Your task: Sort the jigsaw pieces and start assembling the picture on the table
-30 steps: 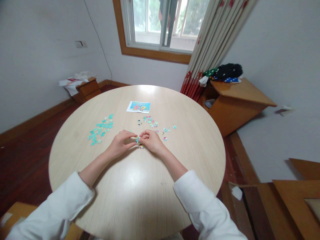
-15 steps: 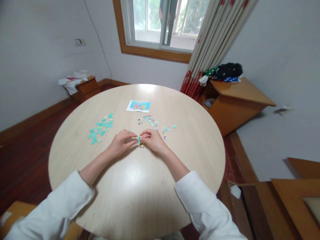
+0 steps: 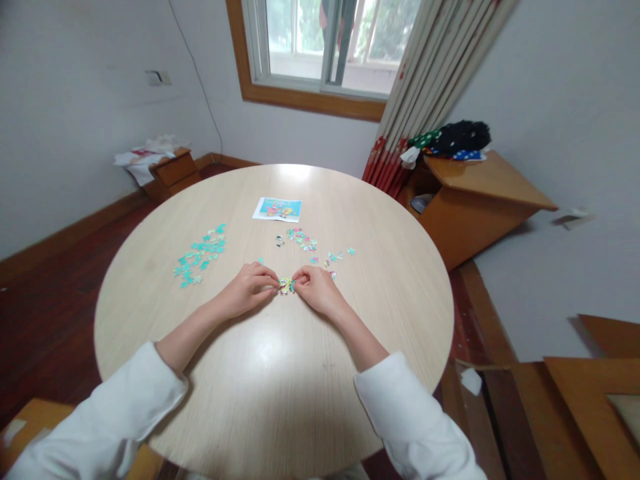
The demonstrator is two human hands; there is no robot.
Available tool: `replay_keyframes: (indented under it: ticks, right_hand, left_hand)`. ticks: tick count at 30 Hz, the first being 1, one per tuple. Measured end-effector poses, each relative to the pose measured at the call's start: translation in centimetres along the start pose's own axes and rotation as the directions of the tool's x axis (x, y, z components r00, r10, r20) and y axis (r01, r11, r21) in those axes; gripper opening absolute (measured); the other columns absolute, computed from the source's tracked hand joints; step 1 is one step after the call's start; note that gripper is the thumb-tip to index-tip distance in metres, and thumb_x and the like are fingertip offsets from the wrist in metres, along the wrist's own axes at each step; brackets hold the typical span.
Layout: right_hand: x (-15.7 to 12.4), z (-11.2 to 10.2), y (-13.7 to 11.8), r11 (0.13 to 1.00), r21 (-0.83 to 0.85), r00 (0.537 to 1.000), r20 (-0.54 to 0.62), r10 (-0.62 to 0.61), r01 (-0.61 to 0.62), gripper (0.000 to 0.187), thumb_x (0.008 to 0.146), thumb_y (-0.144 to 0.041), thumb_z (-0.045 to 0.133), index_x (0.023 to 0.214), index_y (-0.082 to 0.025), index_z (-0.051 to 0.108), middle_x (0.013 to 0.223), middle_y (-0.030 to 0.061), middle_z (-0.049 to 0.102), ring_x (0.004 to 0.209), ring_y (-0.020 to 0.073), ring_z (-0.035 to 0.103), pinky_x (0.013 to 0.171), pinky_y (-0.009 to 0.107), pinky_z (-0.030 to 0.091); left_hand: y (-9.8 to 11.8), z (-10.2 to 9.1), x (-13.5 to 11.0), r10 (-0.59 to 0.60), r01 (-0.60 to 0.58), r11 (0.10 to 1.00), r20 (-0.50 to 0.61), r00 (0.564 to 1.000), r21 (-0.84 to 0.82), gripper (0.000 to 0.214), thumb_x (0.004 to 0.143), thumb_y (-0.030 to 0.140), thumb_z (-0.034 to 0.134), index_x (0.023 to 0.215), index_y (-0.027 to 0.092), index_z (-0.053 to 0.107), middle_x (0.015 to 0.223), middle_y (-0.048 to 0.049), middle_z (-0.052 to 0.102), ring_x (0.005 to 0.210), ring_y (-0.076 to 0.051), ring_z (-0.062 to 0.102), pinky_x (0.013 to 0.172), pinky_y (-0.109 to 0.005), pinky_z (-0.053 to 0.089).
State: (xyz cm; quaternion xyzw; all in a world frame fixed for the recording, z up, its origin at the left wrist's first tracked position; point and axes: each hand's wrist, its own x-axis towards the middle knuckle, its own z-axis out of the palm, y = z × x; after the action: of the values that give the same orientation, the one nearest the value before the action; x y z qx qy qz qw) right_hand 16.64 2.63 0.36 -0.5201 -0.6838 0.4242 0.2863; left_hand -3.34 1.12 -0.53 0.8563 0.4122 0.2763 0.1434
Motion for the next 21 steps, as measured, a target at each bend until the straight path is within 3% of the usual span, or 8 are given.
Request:
replay_keyframes:
  ticks: [8,21]
  right_hand:
    - [-0.48,0.06,0.09,0.997,-0.073,1.000,0.021,0.000,0.002,0.008,0.071,-0.013,0.057,0.073,-0.015,0.064,0.065,0.0026,0.067,0.059,0.0110,0.060,0.056,0.020,0.043]
    - [-0.53,0.73,0.21,0.994,-0.111,1.000,-0.022,0.000,-0.003,0.007,0.073,-0.012,0.058,0.073,-0.015,0.064,0.066,0.0026,0.067,0.061,0.0109,0.060,0.058,0.021,0.043]
  left_hand:
    - [0.12,-0.12,-0.17,0.017,-0.019,1.000,0.090,0.996,0.014,0.014,0.083,0.022,0.059,0.090,0.022,0.071,0.095,-0.0053,0.066,0.092,-0.020,0.055,0.086,-0.039,0.037]
    - [0.09,0.33,-0.34,0.006,-0.008,1.000,0.102,0.995,0.020,0.014,0.084,0.024,0.058,0.086,0.023,0.071,0.097,-0.0051,0.067,0.095,-0.021,0.053,0.092,-0.042,0.032]
